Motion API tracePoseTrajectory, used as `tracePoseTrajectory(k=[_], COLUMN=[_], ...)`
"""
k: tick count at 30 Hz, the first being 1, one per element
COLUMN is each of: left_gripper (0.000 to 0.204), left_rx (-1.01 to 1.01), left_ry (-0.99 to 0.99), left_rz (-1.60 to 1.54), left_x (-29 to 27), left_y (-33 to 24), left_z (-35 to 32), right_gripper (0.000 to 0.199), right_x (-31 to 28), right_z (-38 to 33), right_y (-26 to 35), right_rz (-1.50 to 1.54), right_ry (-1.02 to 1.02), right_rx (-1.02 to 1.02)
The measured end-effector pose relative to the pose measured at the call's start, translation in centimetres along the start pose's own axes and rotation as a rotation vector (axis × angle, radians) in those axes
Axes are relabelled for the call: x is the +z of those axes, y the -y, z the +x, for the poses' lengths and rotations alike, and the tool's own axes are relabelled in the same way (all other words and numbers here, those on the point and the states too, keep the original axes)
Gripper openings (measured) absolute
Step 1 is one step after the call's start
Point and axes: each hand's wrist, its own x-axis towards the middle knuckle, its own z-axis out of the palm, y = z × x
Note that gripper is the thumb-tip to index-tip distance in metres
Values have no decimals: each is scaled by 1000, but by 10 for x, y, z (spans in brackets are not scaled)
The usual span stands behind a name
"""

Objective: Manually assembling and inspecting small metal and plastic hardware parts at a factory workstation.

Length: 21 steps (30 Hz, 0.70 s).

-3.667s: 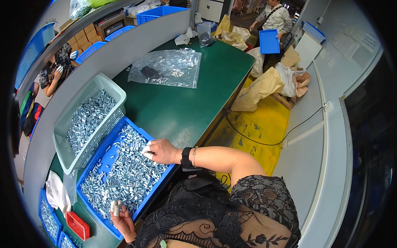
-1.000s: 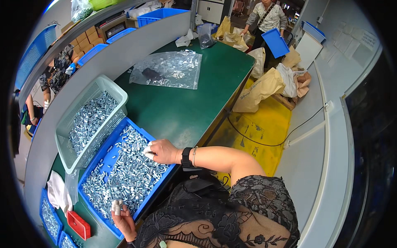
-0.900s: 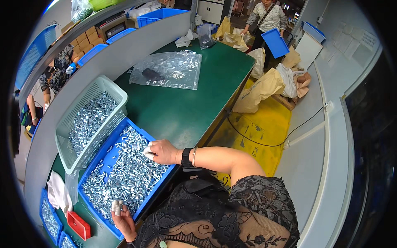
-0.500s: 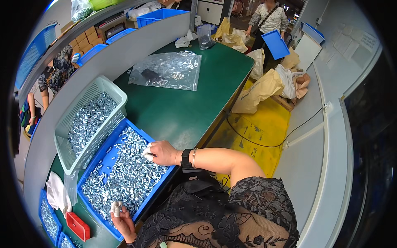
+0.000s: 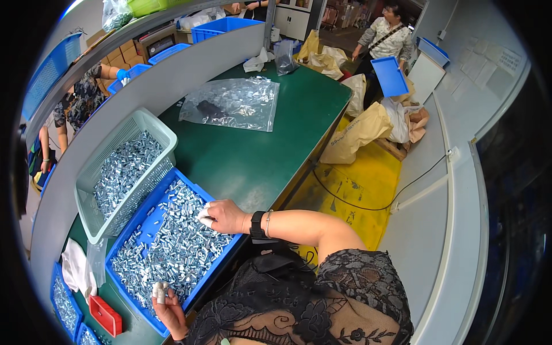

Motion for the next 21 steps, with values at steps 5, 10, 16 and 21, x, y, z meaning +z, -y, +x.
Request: tracePoseTrajectory(k=[5, 10, 16, 21], left_gripper=[25, 25, 26, 25], left_rx=[5, 3, -12, -103], left_ry=[8, 4, 10, 49], left_rz=[4, 1, -9, 40], left_x=[1, 2, 1, 10], left_y=[0, -1, -2, -18], left_z=[0, -1, 0, -2], right_gripper=[9, 9, 8, 7], right_x=[-2, -3, -2, -1], right_z=[1, 2, 2, 2], right_y=[1, 4, 3, 1], right_rz=[-3, -20, -14, -17], right_ry=[5, 30, 30, 18], right_rx=[-2, 7, 12, 2])
